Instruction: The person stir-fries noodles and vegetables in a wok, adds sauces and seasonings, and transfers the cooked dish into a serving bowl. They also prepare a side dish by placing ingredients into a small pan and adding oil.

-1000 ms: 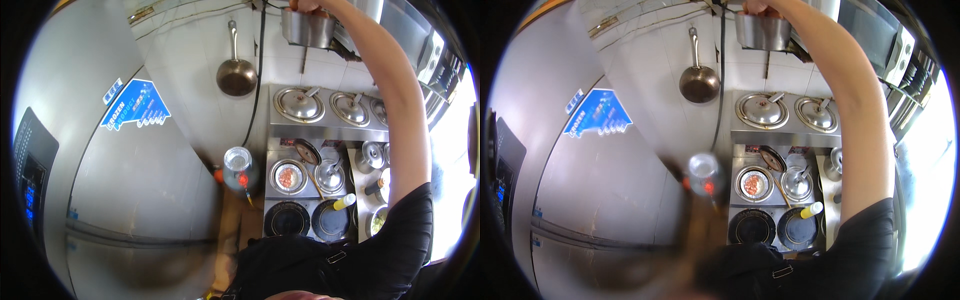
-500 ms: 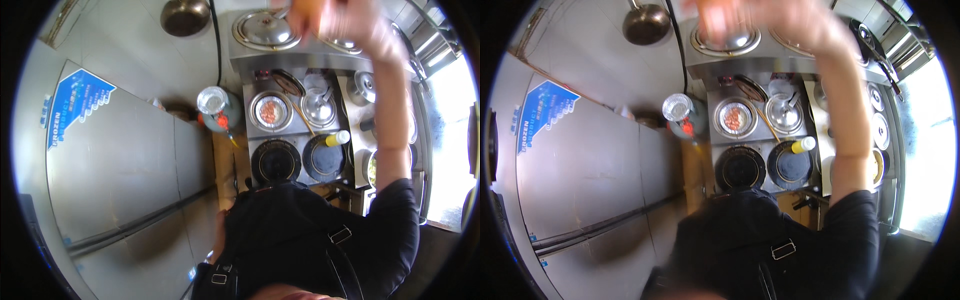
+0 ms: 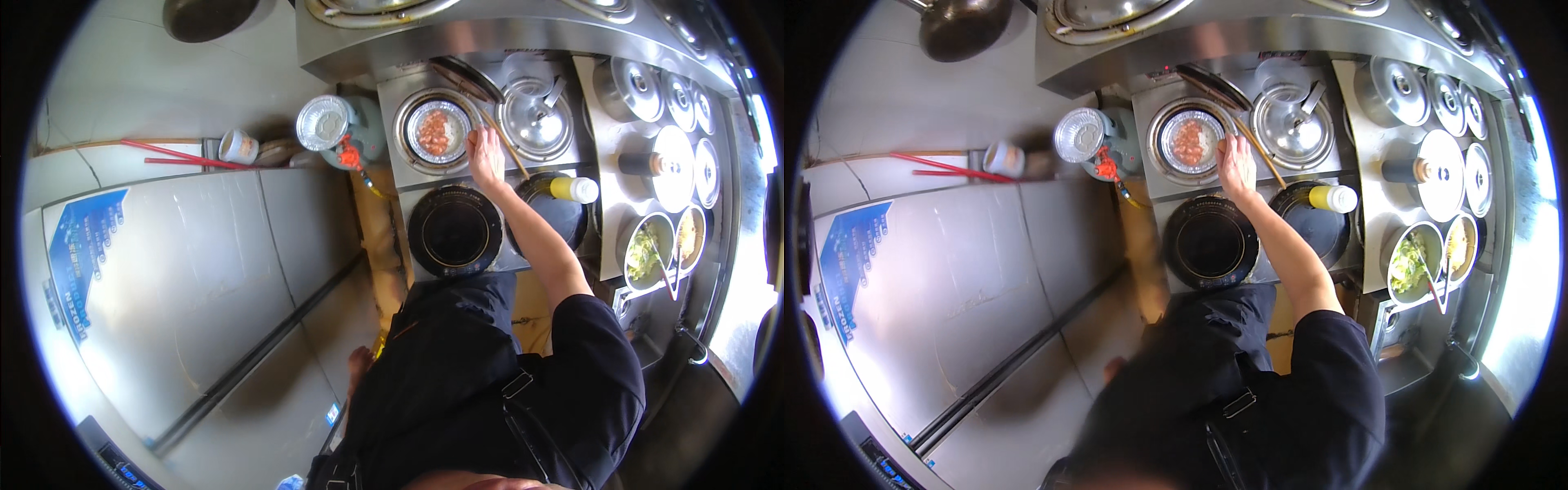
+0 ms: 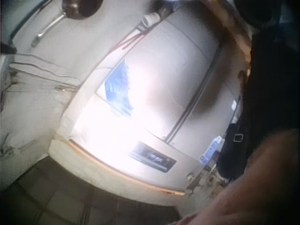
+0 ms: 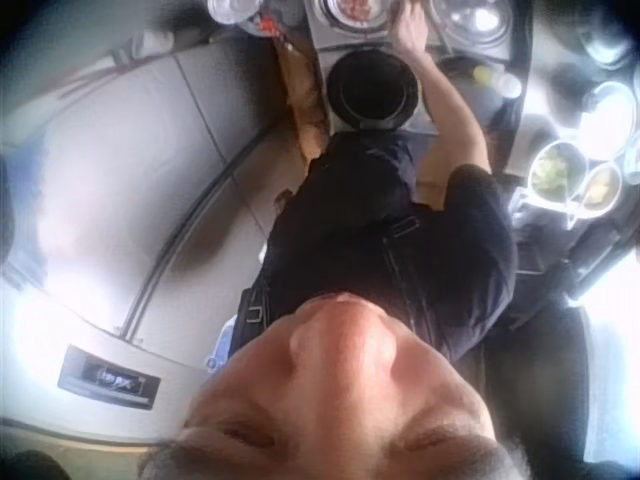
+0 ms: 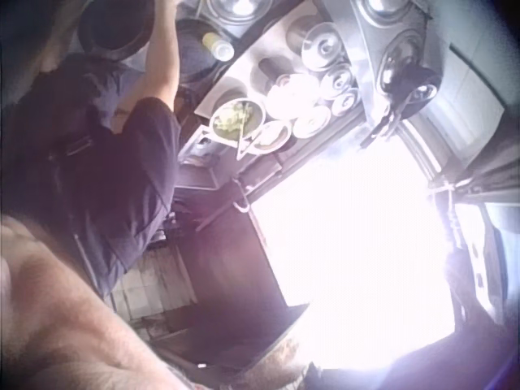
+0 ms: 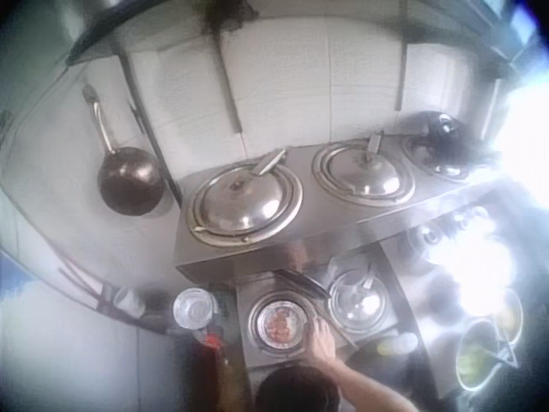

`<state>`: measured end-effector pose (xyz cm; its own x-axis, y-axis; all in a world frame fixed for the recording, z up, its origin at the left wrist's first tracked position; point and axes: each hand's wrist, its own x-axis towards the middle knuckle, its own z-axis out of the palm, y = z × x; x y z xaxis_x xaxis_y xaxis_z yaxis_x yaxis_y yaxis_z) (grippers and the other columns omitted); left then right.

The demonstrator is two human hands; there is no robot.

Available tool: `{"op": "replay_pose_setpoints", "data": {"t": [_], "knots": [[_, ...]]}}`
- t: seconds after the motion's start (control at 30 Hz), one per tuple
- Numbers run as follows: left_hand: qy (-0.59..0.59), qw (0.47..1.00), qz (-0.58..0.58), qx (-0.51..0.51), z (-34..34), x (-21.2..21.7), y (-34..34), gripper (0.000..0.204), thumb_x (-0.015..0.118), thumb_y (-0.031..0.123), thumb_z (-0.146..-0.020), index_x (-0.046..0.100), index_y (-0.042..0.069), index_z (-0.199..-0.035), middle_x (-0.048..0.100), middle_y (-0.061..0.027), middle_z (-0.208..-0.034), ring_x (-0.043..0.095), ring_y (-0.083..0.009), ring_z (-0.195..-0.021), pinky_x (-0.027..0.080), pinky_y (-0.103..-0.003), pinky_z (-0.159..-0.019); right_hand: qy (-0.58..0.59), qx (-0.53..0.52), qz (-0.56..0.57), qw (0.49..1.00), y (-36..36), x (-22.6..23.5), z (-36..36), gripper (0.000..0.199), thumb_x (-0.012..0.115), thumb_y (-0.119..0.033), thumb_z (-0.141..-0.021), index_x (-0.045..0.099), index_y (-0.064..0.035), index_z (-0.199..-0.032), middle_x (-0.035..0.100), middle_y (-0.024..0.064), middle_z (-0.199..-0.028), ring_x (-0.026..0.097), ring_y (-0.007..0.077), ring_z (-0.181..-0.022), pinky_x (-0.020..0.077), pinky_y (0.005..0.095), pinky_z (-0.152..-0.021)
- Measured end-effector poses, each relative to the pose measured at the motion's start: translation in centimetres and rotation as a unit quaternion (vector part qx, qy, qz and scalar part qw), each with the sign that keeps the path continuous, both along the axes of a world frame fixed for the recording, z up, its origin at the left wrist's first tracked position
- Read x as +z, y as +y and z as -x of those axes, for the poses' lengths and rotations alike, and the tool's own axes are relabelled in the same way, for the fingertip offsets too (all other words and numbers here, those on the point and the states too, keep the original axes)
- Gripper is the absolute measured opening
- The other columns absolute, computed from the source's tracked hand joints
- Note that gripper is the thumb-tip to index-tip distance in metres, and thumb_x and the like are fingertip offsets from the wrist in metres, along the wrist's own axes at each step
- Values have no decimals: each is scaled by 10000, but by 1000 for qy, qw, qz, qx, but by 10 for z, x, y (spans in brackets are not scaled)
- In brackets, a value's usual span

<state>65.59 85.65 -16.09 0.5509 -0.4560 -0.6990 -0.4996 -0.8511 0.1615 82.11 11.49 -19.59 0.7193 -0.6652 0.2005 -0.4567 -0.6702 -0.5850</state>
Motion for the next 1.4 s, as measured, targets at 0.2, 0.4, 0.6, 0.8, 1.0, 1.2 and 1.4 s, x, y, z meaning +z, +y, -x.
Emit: {"op": "replay_pose_setpoints", "data": {"t": [0.2,0.4,0.6,0.8,1.0,1.2,1.4], "knots": [[-61,995,67,32,10,32,24,137,758,152,-846,709,104,-965,685,-45,-904,678,-253,-804,556,-371,-670,138,69,41,987,-3,-6,-35,301,705,-249,-942,585,-56,-1140,568,163,-1121,617,346,-1076,525,466,-926],[103,901,102,410,19,33,26,298,693,238,-1005,710,8,-1194,717,-53,-967,677,-128,-807,555,-291,-685,186,101,65,975,-19,-37,-87,301,634,-248,-1007,544,-13,-1171,599,199,-1120,651,372,-1082,552,480,-908],[80,897,173,400,23,15,23,319,687,232,-1009,709,-2,-1225,730,-74,-956,689,-134,-825,572,-287,-706,301,78,7,950,-24,-38,-105,404,551,-412,-1064,481,-29,-1173,683,190,-1081,746,384,-875,606,507,-729],[110,864,112,478,22,16,9,303,682,219,-1006,717,-4,-1208,732,-79,-955,698,-136,-829,582,-289,-709,64,43,64,995,-25,-34,-91,390,650,-354,-1023,534,-22,-1192,659,204,-1054,676,425,-954,556,497,-837],[107,905,146,385,-7,7,-1,275,690,214,-995,729,6,-1171,720,-72,-952,702,-147,-814,580,-294,-687,-377,-194,-684,594,-19,-16,-59,121,671,-170,-1032,623,-60,-1039,592,25,-912,618,154,-872,536,326,-769],[120,933,179,289,-46,-33,5,254,721,173,-952,724,22,-1157,726,-116,-1055,723,-229,-902,592,-358,-747,-413,-363,-481,682,-61,57,-24,181,673,-246,-1002,608,-77,-1002,602,19,-858,593,134,-775,543,284,-763],[-46,971,233,4,-90,-55,-35,233,762,153,-838,735,78,-1057,721,-111,-1121,708,-322,-976,588,-469,-792,-317,-333,-414,786,-176,129,44,708,729,-437,-981,482,26,-1456,598,137,-1321,608,252,-1174,500,369,-1026]]}}
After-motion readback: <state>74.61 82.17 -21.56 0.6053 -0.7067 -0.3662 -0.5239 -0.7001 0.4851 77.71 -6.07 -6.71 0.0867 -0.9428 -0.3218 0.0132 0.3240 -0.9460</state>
